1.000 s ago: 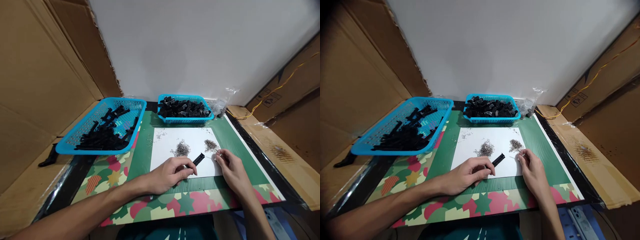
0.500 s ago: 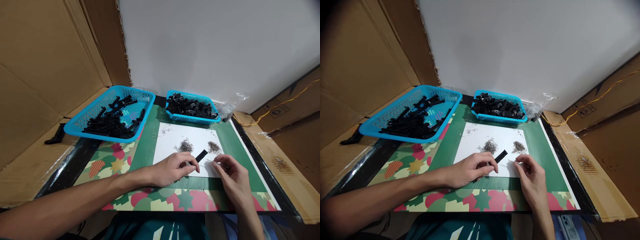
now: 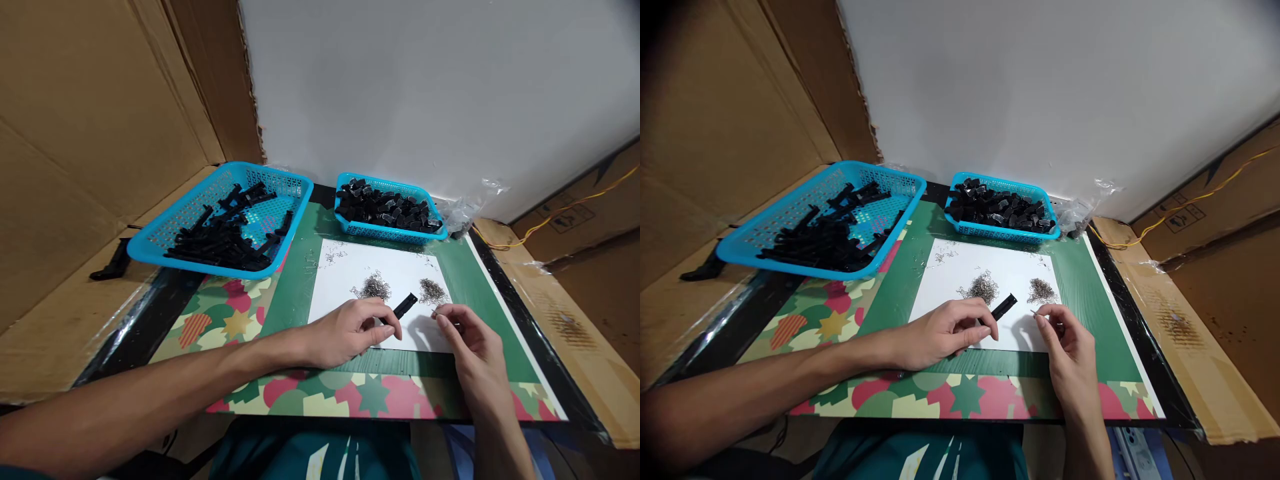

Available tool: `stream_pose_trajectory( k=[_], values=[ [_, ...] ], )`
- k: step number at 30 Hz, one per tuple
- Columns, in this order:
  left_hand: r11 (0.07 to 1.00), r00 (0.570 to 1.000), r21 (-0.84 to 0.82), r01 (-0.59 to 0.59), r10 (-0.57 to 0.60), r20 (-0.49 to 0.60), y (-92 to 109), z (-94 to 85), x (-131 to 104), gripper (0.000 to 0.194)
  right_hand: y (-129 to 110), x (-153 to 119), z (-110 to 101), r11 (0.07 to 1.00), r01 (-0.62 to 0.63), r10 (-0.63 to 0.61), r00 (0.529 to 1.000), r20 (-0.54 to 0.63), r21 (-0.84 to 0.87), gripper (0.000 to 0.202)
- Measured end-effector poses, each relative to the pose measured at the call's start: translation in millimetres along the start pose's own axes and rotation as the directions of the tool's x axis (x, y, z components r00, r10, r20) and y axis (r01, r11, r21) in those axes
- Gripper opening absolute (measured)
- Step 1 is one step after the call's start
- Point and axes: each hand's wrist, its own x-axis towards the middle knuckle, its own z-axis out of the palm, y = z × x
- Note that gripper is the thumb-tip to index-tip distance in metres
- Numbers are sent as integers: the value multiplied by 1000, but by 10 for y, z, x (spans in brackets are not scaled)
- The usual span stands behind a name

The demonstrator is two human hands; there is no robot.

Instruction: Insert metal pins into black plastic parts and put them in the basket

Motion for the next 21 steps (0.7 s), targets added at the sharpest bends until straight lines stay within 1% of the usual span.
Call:
stream_pose_trajectory(
  k=[3, 8, 11, 13, 16, 18, 21],
  values=[
    [1000, 1000, 8, -8, 8, 0, -3, 0, 5, 30, -59, -3, -1, 1000, 14, -13, 999, -30, 20, 28],
    [1000, 1000, -6, 1, -1, -10, 7, 11, 6, 27, -60, -15, -11, 999, 46, -46, 998, -30, 17, 24],
    [1000, 1000, 3, -2, 2, -5, 8, 14, 3, 25, -52, -27, -13, 989, 103, -103, 995, 0, -109, 21],
    [1000, 1000, 16, -14, 14, -9, 6, 14, 2, 24, -48, -32, -7, 975, 114, -107, 993, 47, -191, 20],
    [999, 999, 37, -32, 33, -14, 0, 15, 2, 24, -20, -34, 11, 971, 82, -65, 995, 78, -224, 24],
    [998, 999, 44, -38, 38, -11, -2, 17, 4, 24, 12, -34, 15, 972, 55, -44, 998, 55, -228, 28],
    [999, 999, 40, -36, 37, -12, -2, 21, 5, 25, 60, -31, -10, 978, 29, -32, 999, -11, -205, 31]
  ],
)
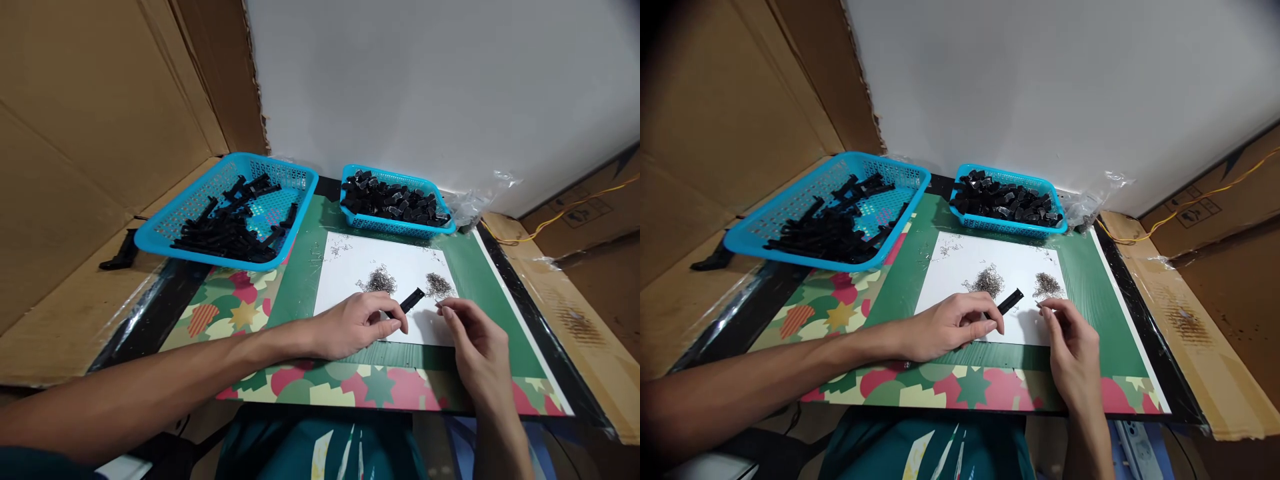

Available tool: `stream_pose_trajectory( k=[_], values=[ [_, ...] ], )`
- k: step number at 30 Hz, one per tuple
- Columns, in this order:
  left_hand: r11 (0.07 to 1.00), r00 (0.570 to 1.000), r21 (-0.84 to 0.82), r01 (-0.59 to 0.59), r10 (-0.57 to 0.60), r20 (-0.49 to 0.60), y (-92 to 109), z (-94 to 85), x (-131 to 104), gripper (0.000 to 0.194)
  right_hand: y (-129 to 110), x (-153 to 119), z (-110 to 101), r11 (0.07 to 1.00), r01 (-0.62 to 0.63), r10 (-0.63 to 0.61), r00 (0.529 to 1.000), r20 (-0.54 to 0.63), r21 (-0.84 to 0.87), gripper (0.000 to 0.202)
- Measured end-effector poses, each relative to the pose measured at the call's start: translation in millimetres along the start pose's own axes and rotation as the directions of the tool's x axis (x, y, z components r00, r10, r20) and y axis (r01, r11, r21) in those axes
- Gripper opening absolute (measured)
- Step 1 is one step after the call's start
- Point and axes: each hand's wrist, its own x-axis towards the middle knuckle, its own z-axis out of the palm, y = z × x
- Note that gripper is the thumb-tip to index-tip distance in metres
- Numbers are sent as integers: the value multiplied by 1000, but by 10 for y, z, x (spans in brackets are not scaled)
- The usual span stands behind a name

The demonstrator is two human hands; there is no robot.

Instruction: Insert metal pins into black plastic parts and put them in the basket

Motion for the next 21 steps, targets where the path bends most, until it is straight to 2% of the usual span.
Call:
stream_pose_trajectory(
  k=[3, 7, 14, 21],
  values=[
    [1000, 1000, 0, 17, -17, -1, 5, -1, -2, 26, 29, 16, -36, 999, -20, 18, 999, -39, -34, 34],
    [998, 999, -39, 44, -44, -2, 13, -8, -6, 28, 4, 67, -24, 995, -51, 54, 998, 29, -88, 34],
    [995, 997, -77, 70, -72, -19, 34, -22, -8, 26, -85, 165, 163, 991, 50, -31, 988, 153, -122, 27],
    [998, 999, -38, 46, -47, -22, 22, -19, -14, 25, -131, 158, 129, 989, 62, -43, 989, 143, -133, 28]
  ],
)
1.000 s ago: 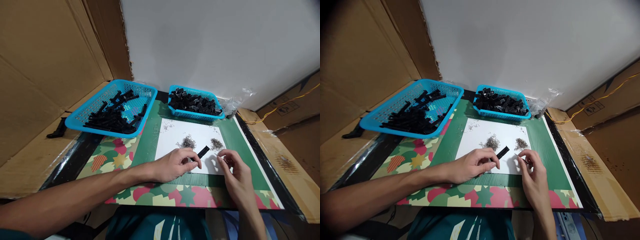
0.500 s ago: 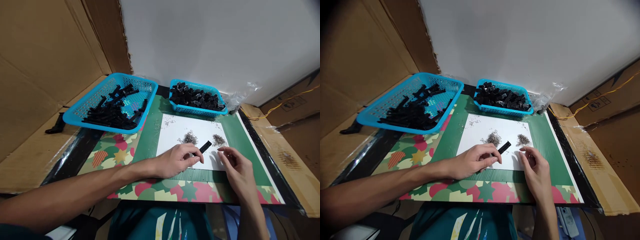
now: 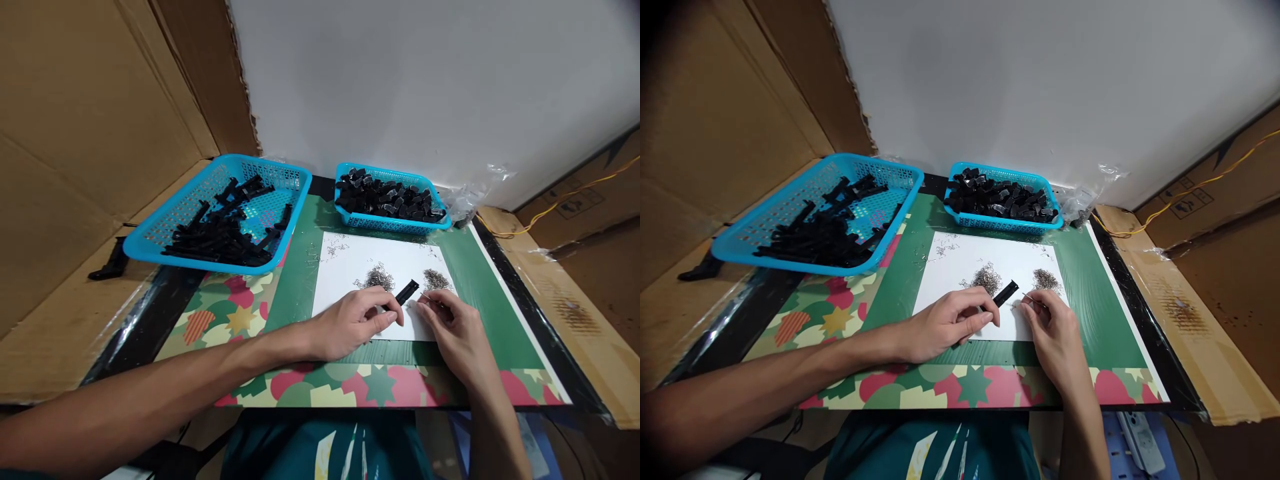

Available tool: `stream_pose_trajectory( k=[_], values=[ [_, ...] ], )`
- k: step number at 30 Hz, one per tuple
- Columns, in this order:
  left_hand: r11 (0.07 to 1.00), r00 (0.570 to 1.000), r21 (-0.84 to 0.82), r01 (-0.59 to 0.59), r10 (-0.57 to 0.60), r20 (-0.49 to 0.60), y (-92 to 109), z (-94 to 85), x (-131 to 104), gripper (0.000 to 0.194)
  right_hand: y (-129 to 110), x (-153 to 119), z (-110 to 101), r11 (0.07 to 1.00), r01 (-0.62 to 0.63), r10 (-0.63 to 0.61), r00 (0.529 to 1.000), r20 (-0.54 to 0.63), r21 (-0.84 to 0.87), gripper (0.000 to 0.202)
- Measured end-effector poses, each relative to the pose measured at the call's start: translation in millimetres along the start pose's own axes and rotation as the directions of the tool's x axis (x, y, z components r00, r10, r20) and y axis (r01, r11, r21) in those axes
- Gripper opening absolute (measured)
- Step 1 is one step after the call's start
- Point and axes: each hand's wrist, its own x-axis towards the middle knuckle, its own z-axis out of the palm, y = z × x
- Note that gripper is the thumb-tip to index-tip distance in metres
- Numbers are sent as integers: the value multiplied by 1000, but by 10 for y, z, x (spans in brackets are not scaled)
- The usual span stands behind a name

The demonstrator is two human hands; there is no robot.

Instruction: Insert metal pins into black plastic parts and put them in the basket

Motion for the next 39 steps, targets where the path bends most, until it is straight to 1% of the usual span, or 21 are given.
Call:
stream_pose_trajectory(
  k=[2, 4, 8, 12, 15, 17, 19, 21, 22, 25, 29, 32, 36, 39],
  values=[
    [1000, 1000, 4, -4, 4, -3, -3, 3, 1, 25, -8, -2, -6, 1000, -9, 9, 1000, -5, -7, 29],
    [1000, 1000, 13, -8, 8, -2, -9, 4, 3, 26, -4, 10, 9, 1000, -8, 8, 1000, 15, -6, 27],
    [999, 1000, 31, -10, 10, -1, -23, 0, 7, 27, 22, 51, 54, 999, 29, -28, 999, 46, -16, 22],
    [999, 1000, 40, -16, 17, -5, -20, -5, 8, 27, 22, 39, 46, 998, 66, -65, 997, 51, -18, 19],
    [999, 1000, 41, -11, 12, -7, -8, 0, 6, 25, 22, -8, 26, 985, 161, -162, 987, -12, -55, 15],
    [999, 1000, 37, -6, 7, -11, -3, 6, 5, 25, 29, -39, 21, 954, 269, -278, 959, -49, -136, 12],
    [999, 1000, 35, -4, 4, -12, -5, 11, 3, 25, 37, -64, 19, 907, 362, -383, 922, -63, -215, 12],
    [999, 1000, 33, -5, 5, -11, -13, 14, 2, 25, 40, -83, 10, 886, 396, -427, 899, -96, -241, 12],
    [999, 1000, 32, -6, 6, -10, -18, 14, 2, 25, 39, -91, 1, 884, 401, -433, 896, -98, -241, 12],
    [999, 1000, 32, -11, 11, -10, -31, 11, 0, 25, 42, -108, -35, 884, 398, -424, 904, -61, -245, 13],
    [999, 1000, 30, -18, 18, -2, -32, 9, 0, 26, 56, -133, -64, 926, 305, -334, 937, -104, -223, 13],
    [1000, 1000, 27, -15, 15, 5, -31, 10, 0, 27, 57, -154, -65, 941, 265, -285, 956, -74, -211, 16],
    [1000, 1000, 21, -13, 13, 3, -41, 16, -1, 27, 54, -176, -71, 962, 214, -231, 969, -86, -167, 21],
    [1000, 1000, 18, -7, 7, 4, -45, 21, -3, 27, 58, -186, -82, 971, 181, -203, 970, -133, -159, 21]
  ],
)
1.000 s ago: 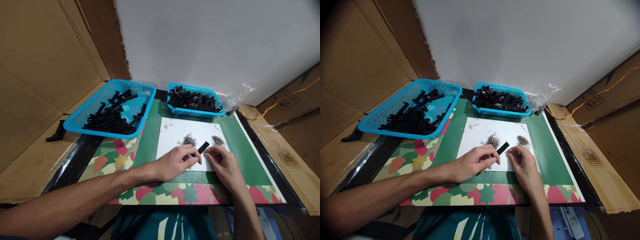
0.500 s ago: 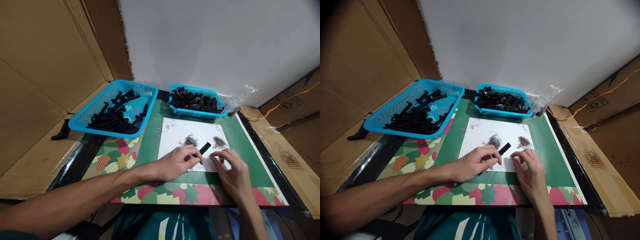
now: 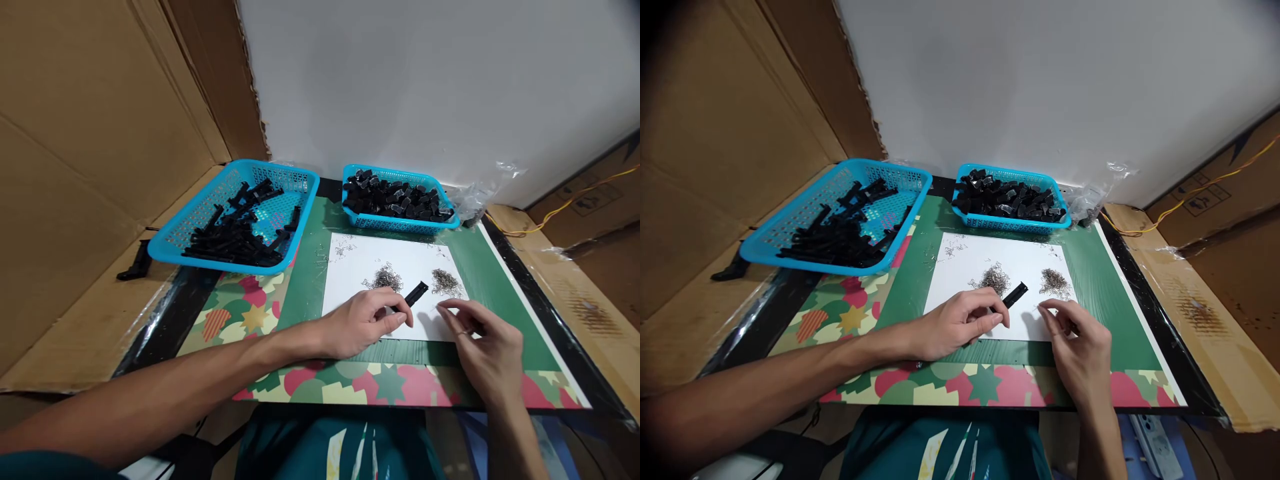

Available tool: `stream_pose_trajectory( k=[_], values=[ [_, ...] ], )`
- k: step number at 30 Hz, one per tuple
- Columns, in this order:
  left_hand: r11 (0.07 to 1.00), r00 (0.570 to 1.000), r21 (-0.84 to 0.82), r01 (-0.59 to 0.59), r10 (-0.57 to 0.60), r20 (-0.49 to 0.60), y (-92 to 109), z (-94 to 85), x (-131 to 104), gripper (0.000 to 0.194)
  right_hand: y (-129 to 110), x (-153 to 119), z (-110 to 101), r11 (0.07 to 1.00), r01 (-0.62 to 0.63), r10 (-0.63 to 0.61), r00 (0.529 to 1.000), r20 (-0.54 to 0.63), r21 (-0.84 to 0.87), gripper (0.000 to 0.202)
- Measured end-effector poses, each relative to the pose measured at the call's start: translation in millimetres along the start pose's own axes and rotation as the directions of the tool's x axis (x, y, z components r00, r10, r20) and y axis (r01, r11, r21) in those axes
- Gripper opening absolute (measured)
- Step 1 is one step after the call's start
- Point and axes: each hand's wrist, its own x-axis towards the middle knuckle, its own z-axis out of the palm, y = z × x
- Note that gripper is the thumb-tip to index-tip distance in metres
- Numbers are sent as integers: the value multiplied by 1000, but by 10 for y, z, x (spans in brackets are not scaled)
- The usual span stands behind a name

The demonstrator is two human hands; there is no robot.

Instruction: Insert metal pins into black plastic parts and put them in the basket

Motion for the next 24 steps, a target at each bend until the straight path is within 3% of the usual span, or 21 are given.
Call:
stream_pose_trajectory(
  k=[9, 12, 18, 24],
  values=[
    [1000, 1000, -4, 0, 0, 5, 13, 1, 0, 26, -19, -44, 16, 981, -141, 137, 990, 40, 130, 25],
    [1000, 1000, -6, 4, -4, 1, 17, -3, 5, 27, -65, -64, 9, 957, -193, 197, 980, 3, 215, 27],
    [999, 1000, -33, -26, 26, 7, 20, -7, 5, 28, -361, -79, 47, 885, -185, 170, 983, 73, 428, 23],
    [998, 999, -42, -36, 35, -39, 15, -14, -15, 30, -585, -101, 250, 822, -211, 225, 974, 39, 529, 24]
  ],
)
